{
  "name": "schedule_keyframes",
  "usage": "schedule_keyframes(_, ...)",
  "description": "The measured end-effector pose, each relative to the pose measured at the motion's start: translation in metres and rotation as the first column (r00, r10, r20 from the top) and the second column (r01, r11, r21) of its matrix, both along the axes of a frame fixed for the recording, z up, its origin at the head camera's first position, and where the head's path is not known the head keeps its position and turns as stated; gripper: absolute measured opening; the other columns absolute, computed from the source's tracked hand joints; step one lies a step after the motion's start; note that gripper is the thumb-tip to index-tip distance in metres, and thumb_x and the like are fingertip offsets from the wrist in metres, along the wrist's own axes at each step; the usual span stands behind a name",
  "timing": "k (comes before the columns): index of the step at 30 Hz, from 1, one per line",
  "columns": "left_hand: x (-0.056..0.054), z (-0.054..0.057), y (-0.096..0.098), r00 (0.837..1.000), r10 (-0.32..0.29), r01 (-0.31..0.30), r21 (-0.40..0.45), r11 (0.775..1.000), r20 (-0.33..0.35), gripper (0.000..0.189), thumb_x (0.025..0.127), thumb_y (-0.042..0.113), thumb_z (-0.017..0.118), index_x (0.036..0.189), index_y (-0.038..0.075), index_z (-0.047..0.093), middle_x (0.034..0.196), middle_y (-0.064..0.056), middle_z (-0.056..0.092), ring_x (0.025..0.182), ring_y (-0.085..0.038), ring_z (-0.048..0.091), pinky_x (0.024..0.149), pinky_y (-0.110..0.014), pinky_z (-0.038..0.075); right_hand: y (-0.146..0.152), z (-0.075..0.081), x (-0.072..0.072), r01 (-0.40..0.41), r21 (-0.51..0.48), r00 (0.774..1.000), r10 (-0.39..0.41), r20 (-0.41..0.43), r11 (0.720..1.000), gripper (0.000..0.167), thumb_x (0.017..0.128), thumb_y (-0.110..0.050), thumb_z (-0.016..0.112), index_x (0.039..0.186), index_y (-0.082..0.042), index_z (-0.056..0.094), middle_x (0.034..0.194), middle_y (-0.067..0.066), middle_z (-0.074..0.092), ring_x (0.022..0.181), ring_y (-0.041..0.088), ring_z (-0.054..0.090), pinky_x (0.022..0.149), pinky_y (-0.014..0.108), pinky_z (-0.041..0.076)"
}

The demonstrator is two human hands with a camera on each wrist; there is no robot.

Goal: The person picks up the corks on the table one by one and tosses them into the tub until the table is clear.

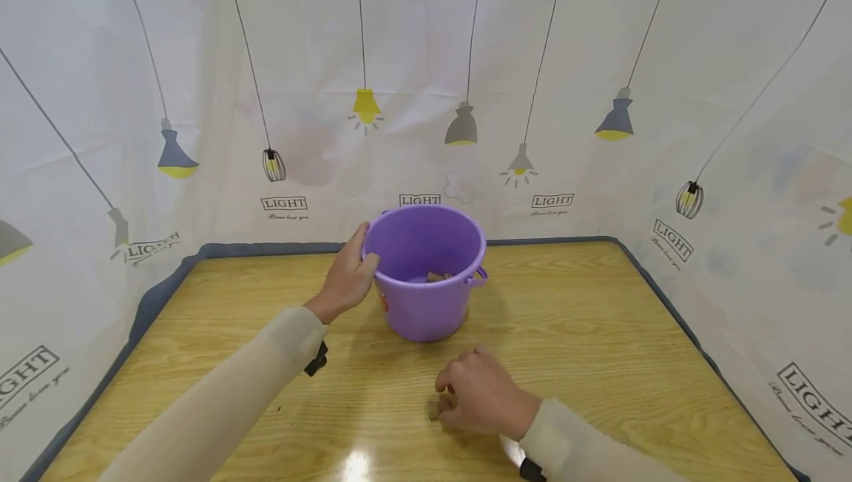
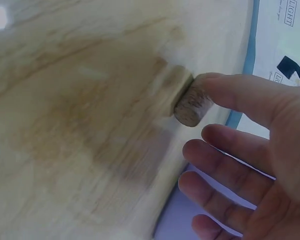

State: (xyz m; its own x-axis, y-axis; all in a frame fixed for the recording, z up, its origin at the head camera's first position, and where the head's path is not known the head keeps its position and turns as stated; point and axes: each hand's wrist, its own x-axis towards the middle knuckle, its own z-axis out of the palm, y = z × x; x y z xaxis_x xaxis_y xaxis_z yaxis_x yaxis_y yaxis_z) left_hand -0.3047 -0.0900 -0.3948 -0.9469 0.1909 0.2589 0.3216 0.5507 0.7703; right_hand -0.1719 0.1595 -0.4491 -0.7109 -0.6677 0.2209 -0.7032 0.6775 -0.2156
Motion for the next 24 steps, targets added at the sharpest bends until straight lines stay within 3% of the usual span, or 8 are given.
schedule_keyframes(3, 0.0004, 0.0006, -0.0002, 1.000, -0.002, 0.002, -0.001, 1.000, -0.001, 0.072, 0.101, 0.021, 0.039, 0.165, 0.006, 0.011, 0.169, -0.013, 0.020, 0.153, -0.030, 0.024, 0.125, -0.046, 0.020, -0.0006, -0.0026, 0.0002, 0.002, 0.014, 1.000, -0.002, 0.008, 1.000, 0.026, 0.068, -0.031, 0.091, 0.089, -0.020, 0.081, 0.075, -0.016, 0.065, 0.072, 0.001, 0.049, 0.073, 0.028, 0.039)
schedule_keyframes(10, 0.0010, 0.0014, -0.0003, 1.000, -0.006, 0.006, 0.001, 1.000, 0.004, 0.072, 0.100, 0.022, 0.038, 0.165, 0.006, 0.010, 0.169, -0.013, 0.020, 0.154, -0.030, 0.023, 0.125, -0.046, 0.020, -0.0029, -0.0054, 0.0000, -0.019, 0.031, 1.000, 0.019, -0.022, 0.999, 0.019, 0.068, -0.027, 0.088, 0.070, -0.028, 0.070, 0.062, -0.020, 0.052, 0.065, 0.002, 0.040, 0.068, 0.026, 0.033)
schedule_keyframes(18, 0.0005, 0.0009, -0.0001, 1.000, -0.005, 0.005, 0.008, 1.000, 0.001, 0.072, 0.101, 0.021, 0.038, 0.165, 0.006, 0.010, 0.169, -0.013, 0.020, 0.154, -0.030, 0.024, 0.125, -0.046, 0.020, -0.0029, -0.0064, -0.0007, -0.024, 0.030, 1.000, 0.025, -0.018, 0.999, 0.016, 0.068, -0.027, 0.089, 0.076, -0.027, 0.075, 0.065, -0.022, 0.055, 0.067, 0.001, 0.042, 0.068, 0.026, 0.034)
schedule_keyframes(24, 0.0002, 0.0005, 0.0000, 1.000, 0.001, -0.001, 0.006, 1.000, -0.003, 0.072, 0.100, 0.022, 0.039, 0.165, 0.005, 0.011, 0.169, -0.014, 0.020, 0.154, -0.030, 0.023, 0.125, -0.046, 0.020, -0.0035, -0.0089, -0.0004, -0.023, 0.040, 1.000, 0.023, -0.003, 0.999, 0.016, 0.069, -0.024, 0.087, 0.071, -0.029, 0.072, 0.063, -0.025, 0.050, 0.064, 0.001, 0.040, 0.066, 0.025, 0.030)
